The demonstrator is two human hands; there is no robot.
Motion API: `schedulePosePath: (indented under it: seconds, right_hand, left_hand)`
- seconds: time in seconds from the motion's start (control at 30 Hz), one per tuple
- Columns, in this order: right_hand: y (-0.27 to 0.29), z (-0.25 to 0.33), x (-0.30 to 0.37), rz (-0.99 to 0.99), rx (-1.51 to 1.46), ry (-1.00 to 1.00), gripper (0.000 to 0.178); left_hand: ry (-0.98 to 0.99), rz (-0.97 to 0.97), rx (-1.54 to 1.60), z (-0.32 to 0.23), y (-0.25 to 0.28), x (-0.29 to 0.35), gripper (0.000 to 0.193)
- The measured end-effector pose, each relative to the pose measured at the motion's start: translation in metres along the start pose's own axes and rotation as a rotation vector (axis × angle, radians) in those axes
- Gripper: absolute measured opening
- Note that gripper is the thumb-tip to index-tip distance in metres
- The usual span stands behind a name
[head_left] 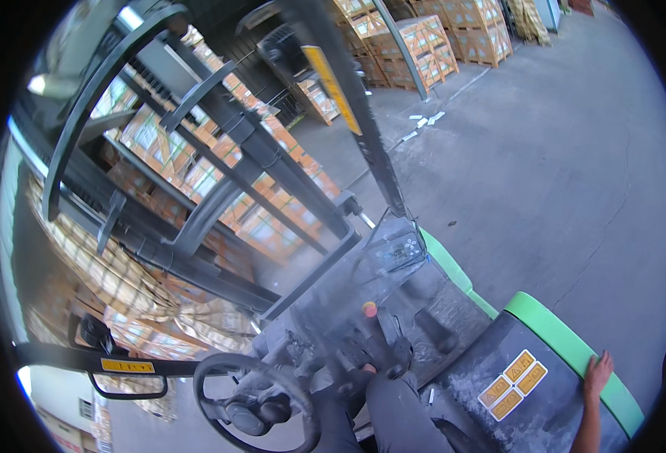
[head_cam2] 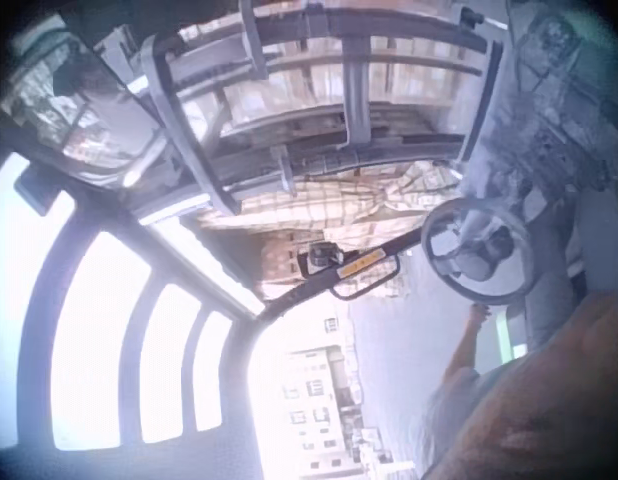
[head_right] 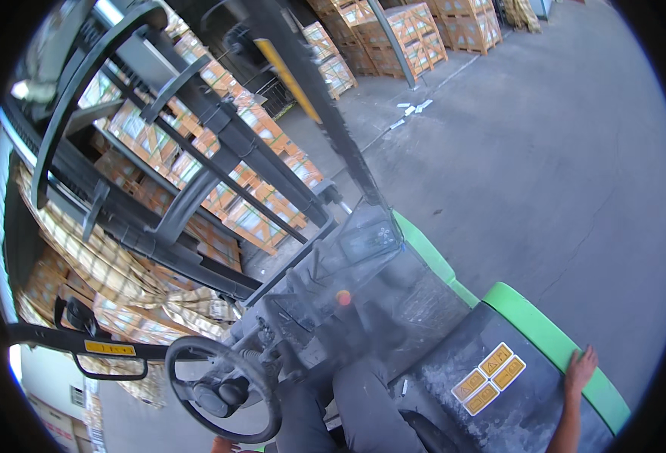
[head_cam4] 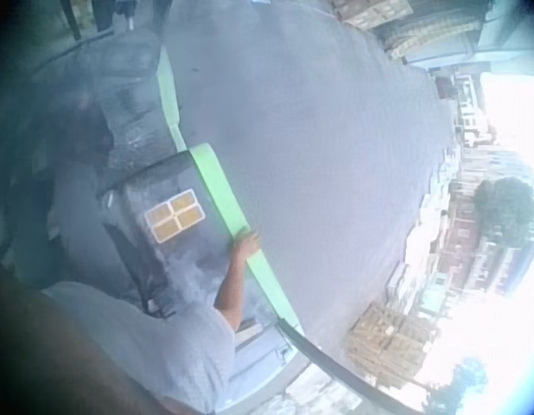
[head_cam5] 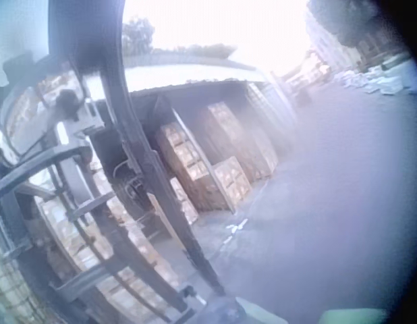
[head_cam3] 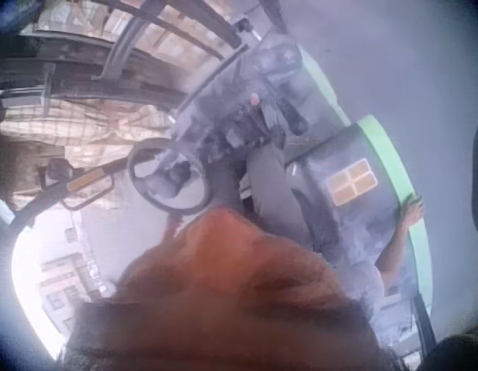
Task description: The person operates a forklift in a warehouse, steering and using the controls to maneuver the vehicle. The person positions the forks under a pallet of stacked boxes and lifts it slightly.
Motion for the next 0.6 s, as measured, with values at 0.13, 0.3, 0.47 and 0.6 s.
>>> schedulePosePath:
  seconds: [0.13, 0.3, 0.47, 0.6]
  right_hand:
    - [-0.01, -0.023, -0.008, 0.142, -0.05, -0.005, 0.037]
    - [-0.012, -0.023, 0.0, 0.157, -0.078, 0.017, 0.032]
    - [-0.005, -0.019, 0.005, 0.141, -0.123, 0.031, 0.031]
    - [0.017, -0.009, -0.001, 0.303, -0.113, 0.049, 0.047]
  left_hand:
    - [-0.112, 0.158, -0.109, -0.108, -0.07, 0.022, 0.051]
    - [-0.22, 0.281, -0.247, -0.211, -0.127, 0.043, 0.049]
    - [-0.255, 0.314, -0.37, -0.284, -0.148, 0.044, 0.047]
    - [-0.267, 0.311, -0.433, -0.322, -0.162, 0.04, 0.045]
Point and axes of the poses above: each hand's wrist, its own x-axis away from the middle knuckle, its own y-axis out of the back of the hand, z = x × y, the point moved 4 cm from there along -x, towards the middle knuckle, and after that the axes turned 4 degrees about y, right-handed, at the moved point
